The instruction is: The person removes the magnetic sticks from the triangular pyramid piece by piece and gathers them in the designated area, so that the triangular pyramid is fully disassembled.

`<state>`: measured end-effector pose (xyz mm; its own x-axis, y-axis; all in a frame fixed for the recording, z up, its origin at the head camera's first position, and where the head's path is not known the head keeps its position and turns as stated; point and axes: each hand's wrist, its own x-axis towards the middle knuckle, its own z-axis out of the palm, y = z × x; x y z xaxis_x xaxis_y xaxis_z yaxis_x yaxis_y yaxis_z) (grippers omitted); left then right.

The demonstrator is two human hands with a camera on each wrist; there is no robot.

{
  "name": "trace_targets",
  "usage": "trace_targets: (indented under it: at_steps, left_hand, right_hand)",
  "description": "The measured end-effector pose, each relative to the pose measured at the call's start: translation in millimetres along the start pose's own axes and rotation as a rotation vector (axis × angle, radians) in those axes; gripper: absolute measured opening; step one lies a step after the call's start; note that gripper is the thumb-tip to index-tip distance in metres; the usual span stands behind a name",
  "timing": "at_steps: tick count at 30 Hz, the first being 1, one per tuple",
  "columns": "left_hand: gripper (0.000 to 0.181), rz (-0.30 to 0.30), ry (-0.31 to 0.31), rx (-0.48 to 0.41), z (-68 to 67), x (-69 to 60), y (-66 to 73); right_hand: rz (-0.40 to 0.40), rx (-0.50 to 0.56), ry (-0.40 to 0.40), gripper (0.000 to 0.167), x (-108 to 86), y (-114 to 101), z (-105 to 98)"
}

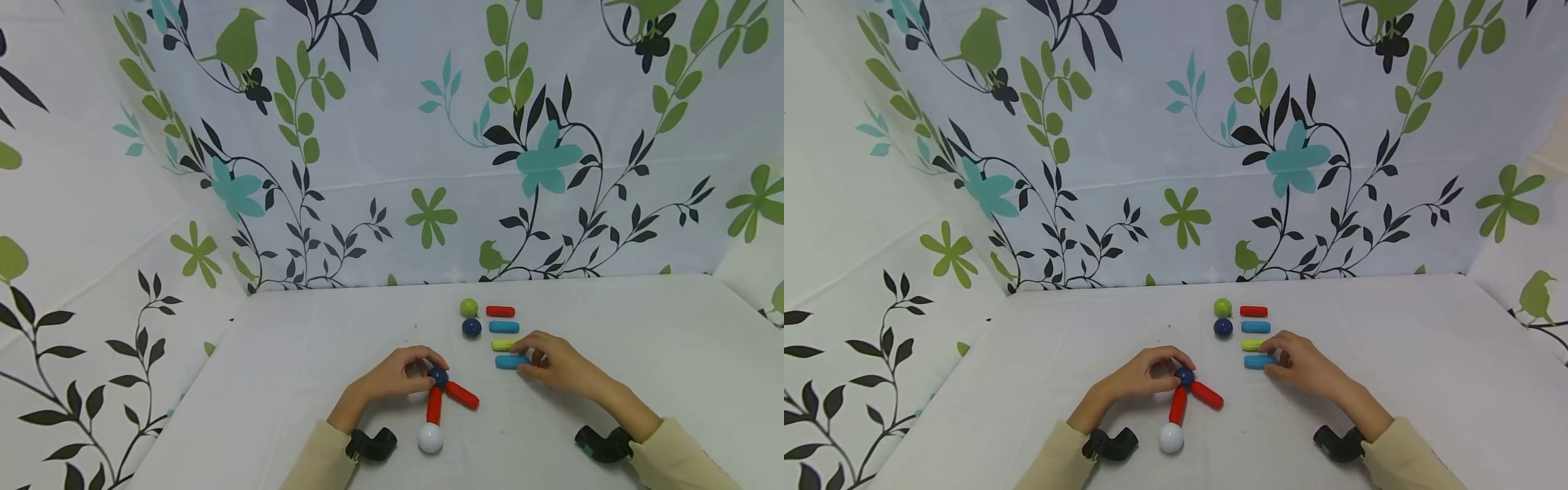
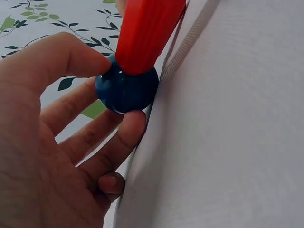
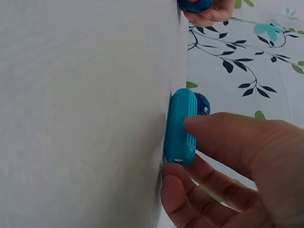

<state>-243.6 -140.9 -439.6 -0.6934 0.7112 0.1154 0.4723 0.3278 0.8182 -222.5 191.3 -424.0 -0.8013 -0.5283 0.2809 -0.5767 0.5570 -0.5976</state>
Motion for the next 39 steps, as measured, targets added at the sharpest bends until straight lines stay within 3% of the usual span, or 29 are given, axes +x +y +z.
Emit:
trace_targets:
  at_steps: [8, 19, 28, 32, 37, 39]
  left_hand:
    - [0.029, 0.005, 0.007, -0.038, 1.8, 0.3, 0.7]
    - [0.030, 0.039, -0.023, -0.010, 3.3, 2.9, 1.0]
    - [0.030, 0.064, -0.030, 0.025, 8.3, 4.2, 3.4]
    - [0.028, 0.076, -0.037, 0.025, 11.9, 4.7, 10.4]
    - [0.026, 0.104, -0.067, 0.020, 12.1, 2.7, 38.2]
    - [0.027, 0.114, -0.072, 0.021, 15.2, 4.7, 35.7]
  right_hand:
    - [-0.054, -0.002, 0.047, 0.024, 0.9, -7, -2]
    - [-0.117, 0.020, 0.003, 0.019, 3.5, -24, 4]
    - [-0.042, 0.082, -0.089, 0.021, 5.1, -37, 13]
    - [-0.055, 0.119, -0.119, 0.023, 5.4, -41, 17]
    - [-0.055, 0.163, -0.178, 0.028, 4.0, -41, 20]
    - [-0.042, 0.167, -0.195, 0.028, 3.3, -40, 22]
